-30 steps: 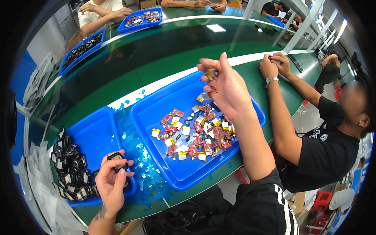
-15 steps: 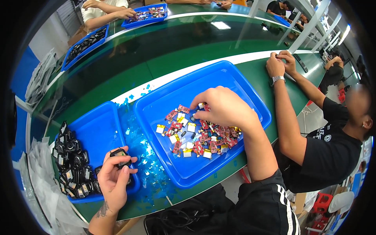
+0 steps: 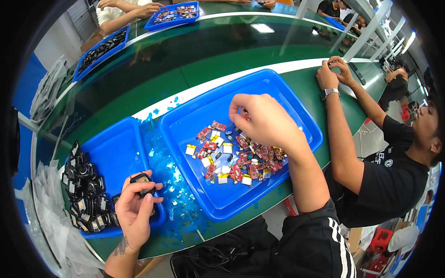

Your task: The worker is assembling small electronic components, specifically attaching adhesive or labels to small black plastic parts.

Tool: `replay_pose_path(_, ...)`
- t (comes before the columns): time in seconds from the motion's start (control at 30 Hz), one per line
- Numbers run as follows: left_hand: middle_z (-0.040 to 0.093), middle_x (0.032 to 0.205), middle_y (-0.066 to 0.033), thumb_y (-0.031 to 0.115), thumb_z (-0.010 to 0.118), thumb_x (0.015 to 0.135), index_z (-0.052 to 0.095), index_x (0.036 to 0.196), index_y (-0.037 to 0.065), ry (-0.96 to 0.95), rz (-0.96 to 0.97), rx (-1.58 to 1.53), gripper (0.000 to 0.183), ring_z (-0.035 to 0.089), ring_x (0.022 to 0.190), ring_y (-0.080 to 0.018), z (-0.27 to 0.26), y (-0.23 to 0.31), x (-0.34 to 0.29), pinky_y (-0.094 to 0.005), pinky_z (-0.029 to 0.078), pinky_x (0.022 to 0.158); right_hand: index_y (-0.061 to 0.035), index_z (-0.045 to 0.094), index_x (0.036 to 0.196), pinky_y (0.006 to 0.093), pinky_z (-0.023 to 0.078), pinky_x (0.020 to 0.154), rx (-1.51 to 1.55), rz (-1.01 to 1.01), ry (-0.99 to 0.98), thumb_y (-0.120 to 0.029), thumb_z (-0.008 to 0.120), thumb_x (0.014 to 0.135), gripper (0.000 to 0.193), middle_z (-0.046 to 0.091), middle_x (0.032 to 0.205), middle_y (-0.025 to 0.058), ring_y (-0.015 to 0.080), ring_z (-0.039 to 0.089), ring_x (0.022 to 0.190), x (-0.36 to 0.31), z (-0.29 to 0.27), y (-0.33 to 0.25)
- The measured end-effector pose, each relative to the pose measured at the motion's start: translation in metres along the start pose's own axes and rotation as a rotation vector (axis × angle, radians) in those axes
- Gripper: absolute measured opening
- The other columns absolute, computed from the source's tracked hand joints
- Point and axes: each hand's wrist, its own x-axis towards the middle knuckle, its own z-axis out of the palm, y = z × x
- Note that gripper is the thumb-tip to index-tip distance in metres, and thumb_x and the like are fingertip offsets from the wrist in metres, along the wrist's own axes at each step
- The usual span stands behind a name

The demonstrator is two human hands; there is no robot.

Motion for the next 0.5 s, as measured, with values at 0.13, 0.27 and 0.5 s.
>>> replay_pose_path(0.13,0.045,0.129,-0.0184,0.001,0.055,0.092,0.06,0.113,-0.005,-0.007,-0.016,-0.033,0.022,0.059,0.108,-0.0203,0.0,0.0,0.0,-0.0302,0.056,0.085,-0.0077,0.073,0.092,0.0386,0.053,0.068,-0.116,-0.094,-0.079,-0.016,0.07,0.077,0.017,0.069,0.078,0.0146,0.0298,0.068,0.076,0.0,-0.002,0.004)
replay_pose_path(0.27,0.045,0.13,-0.0185,0.002,0.054,0.092,0.06,0.113,-0.005,-0.007,-0.015,-0.035,0.023,0.06,0.108,-0.0207,-0.001,-0.002,0.001,-0.0299,0.056,0.085,-0.0085,0.074,0.089,0.0385,0.052,0.069,-0.21,-0.177,-0.148,-0.012,0.073,0.074,0.016,0.069,0.08,0.011,0.0294,0.066,0.074,-0.003,0.01,0.004)
replay_pose_path(0.5,0.045,0.13,-0.0184,0.002,0.054,0.092,0.06,0.113,-0.005,-0.009,-0.004,-0.027,0.023,0.06,0.108,-0.0206,-0.001,-0.001,0.001,-0.0299,0.056,0.084,-0.006,0.069,0.085,0.0389,0.051,0.065,-0.226,-0.132,-0.194,-0.013,0.072,0.076,0.012,0.068,0.078,0.0122,0.03,0.065,0.071,-0.003,0.01,0.0)
